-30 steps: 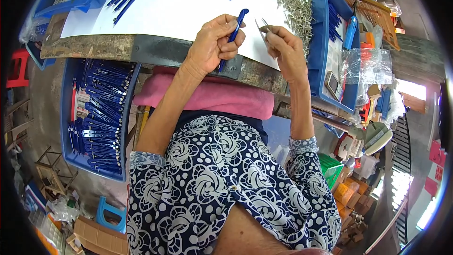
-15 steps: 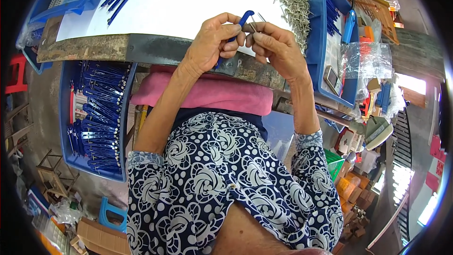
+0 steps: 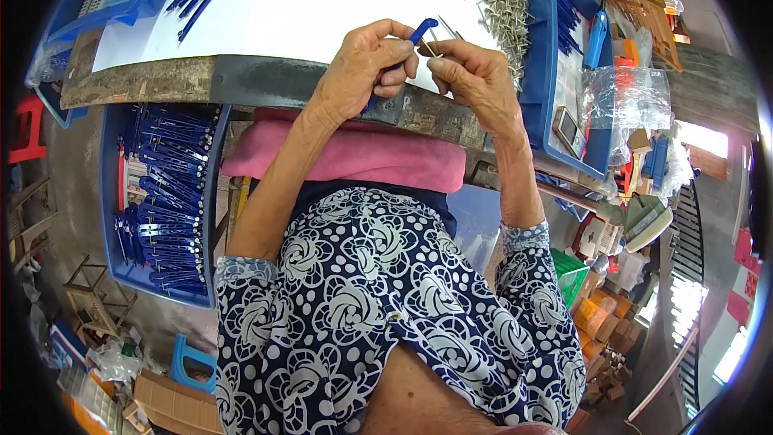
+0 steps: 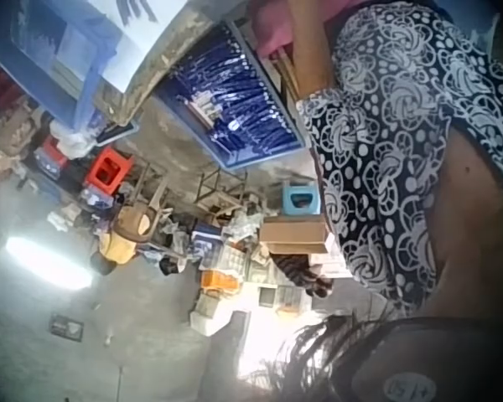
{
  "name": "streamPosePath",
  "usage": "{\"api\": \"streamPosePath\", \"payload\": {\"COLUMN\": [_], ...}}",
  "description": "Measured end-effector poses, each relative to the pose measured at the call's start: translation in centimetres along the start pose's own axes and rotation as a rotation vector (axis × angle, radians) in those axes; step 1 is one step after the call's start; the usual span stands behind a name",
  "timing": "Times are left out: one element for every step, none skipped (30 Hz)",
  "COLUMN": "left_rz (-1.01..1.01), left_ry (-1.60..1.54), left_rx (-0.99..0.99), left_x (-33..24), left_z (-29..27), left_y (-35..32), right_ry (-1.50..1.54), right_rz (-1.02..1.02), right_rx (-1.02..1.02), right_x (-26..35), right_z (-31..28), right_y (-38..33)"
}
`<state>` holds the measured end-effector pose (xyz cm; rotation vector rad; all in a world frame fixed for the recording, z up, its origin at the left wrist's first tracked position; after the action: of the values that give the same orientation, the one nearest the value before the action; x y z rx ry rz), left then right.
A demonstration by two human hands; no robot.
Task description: Assembling small metal components onto blue plastic pen clips at a manual workstation.
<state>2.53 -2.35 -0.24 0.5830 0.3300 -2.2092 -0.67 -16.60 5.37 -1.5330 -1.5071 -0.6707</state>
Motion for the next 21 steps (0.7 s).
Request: {"api": "streamPosePath", "payload": {"left_rz": [-0.003, -0.004, -0.006, -0.008, -0.008, -0.005, -0.002, -0.002, -0.005, -0.008, -0.007, -0.009, -0.01, -0.01, -0.014, -0.018, -0.018, -0.017, -0.017, -0.017, -0.021], "left_ry": [0.002, 0.002, 0.013, 0.024, 0.024, 0.025, 0.027, 0.026, 0.022, 0.018, 0.018, 0.027, 0.036, 0.036, 0.042, 0.049, 0.049, 0.053, 0.056, 0.056, 0.064], "left_rx": [-0.004, -0.004, -0.007, -0.01, -0.01, -0.01, -0.009, -0.009, -0.003, 0.004, 0.003, 0.005, 0.006, 0.006, 0.006, 0.005, 0.005, 0.008, 0.011, 0.011, 0.013], "left_x": [-0.02, -0.03, -0.03, -0.03, -0.05, -0.07, -0.08, -0.06, -0.01, 0.02, 0.0, -0.01, -0.02, -0.02, 0.0, 0.01, 0.0, -0.03, -0.05, -0.08, -0.08], "left_z": [0.04, 0.1, 0.14, 0.17, 0.18, 0.19, 0.18, 0.14, 0.09, 0.07, 0.09, 0.13, 0.16, 0.15, 0.14, 0.13, 0.14, 0.17, 0.21, 0.23, 0.27], "left_y": [-0.03, -0.04, -0.05, -0.06, -0.07, -0.08, -0.09, -0.08, -0.07, -0.06, -0.07, -0.09, -0.11, -0.1, -0.09, -0.08, -0.09, -0.09, -0.08, -0.08, -0.07], "right_ry": [0.0, -0.019, -0.038, -0.038, -0.018, 0.001, 0.001, 0.021, 0.041, 0.041, 0.054, 0.068, 0.067, 0.07, 0.074, 0.073, 0.07, 0.066, 0.066, 0.071, 0.075], "right_rz": [0.0, 0.014, 0.028, 0.029, 0.036, 0.044, 0.044, 0.051, 0.059, 0.059, 0.064, 0.069, 0.069, 0.067, 0.065, 0.065, 0.07, 0.075, 0.075, 0.075, 0.076], "right_rx": [0.001, 0.001, 0.002, 0.003, 0.005, 0.008, 0.009, 0.019, 0.03, 0.03, 0.038, 0.046, 0.047, 0.048, 0.049, 0.049, 0.051, 0.052, 0.052, 0.055, 0.058], "right_x": [0.04, 0.08, 0.09, 0.1, 0.06, 0.02, -0.02, -0.08, -0.12, -0.07, 0.0, 0.03, -0.04, -0.17, -0.29, -0.38, -0.48, -0.54, -0.55, -0.55, -0.56], "right_z": [0.02, 0.03, 0.04, 0.06, 0.1, 0.13, 0.1, 0.03, -0.01, -0.06, -0.08, -0.1, -0.13, -0.15, -0.17, -0.21, -0.25, -0.28, -0.3, -0.31, -0.32], "right_y": [-0.03, -0.09, -0.13, -0.15, -0.13, -0.11, -0.08, -0.08, -0.1, -0.12, -0.13, -0.14, -0.14, -0.14, -0.14, -0.13, -0.12, -0.13, -0.13, -0.13, -0.13]}}
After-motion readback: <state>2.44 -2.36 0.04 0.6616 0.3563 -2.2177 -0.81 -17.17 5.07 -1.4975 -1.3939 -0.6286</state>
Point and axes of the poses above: each hand's wrist, its own y-axis towards the middle knuckle, its own z-axis out of the palm, x = y × z, the point moved 3 cm from there along y, towards the middle knuckle, and after that the axes turned 10 degrees about -y, right-handed, at the moved point
